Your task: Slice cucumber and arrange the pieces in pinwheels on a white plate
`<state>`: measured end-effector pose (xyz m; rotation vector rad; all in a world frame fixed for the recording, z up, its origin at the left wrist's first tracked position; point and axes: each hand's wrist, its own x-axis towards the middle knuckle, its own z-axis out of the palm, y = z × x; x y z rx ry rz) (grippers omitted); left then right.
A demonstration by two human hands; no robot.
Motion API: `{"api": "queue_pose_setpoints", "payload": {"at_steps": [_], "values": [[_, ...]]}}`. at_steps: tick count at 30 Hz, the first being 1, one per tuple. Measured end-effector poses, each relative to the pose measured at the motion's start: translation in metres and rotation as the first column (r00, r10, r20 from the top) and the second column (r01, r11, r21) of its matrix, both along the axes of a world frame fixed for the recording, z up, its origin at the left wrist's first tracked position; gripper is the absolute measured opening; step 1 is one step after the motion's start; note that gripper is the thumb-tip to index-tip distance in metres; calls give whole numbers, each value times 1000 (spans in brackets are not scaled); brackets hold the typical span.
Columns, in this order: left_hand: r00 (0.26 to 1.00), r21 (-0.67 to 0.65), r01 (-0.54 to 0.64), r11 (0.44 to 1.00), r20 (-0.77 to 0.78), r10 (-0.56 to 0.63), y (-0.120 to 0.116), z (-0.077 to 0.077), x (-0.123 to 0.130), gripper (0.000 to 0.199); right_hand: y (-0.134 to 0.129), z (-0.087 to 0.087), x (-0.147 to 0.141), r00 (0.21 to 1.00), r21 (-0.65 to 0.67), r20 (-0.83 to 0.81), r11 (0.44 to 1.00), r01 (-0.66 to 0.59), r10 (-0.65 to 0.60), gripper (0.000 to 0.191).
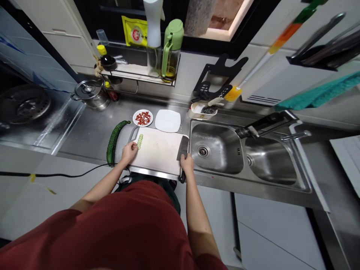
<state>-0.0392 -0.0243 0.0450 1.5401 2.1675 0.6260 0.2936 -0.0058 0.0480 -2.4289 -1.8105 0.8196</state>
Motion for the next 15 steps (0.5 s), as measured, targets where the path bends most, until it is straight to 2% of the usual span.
{"api": "queue_pose_setpoints", "payload": {"at_steps": [8,12,15], "values": [[1000,71,17,997,13,-18,3,-5,0,18,1,-13,5,994,36,-13,993,111,-111,49],[998,121,34,992,40,-39,5,-9,3,18,-3,-10,-1,994,71,14,991,109,-110,56],[997,134,54,990,49,-61,13,-9,10,18,-4,-3,-4,993,30,63,995,100,-102,60]]}}
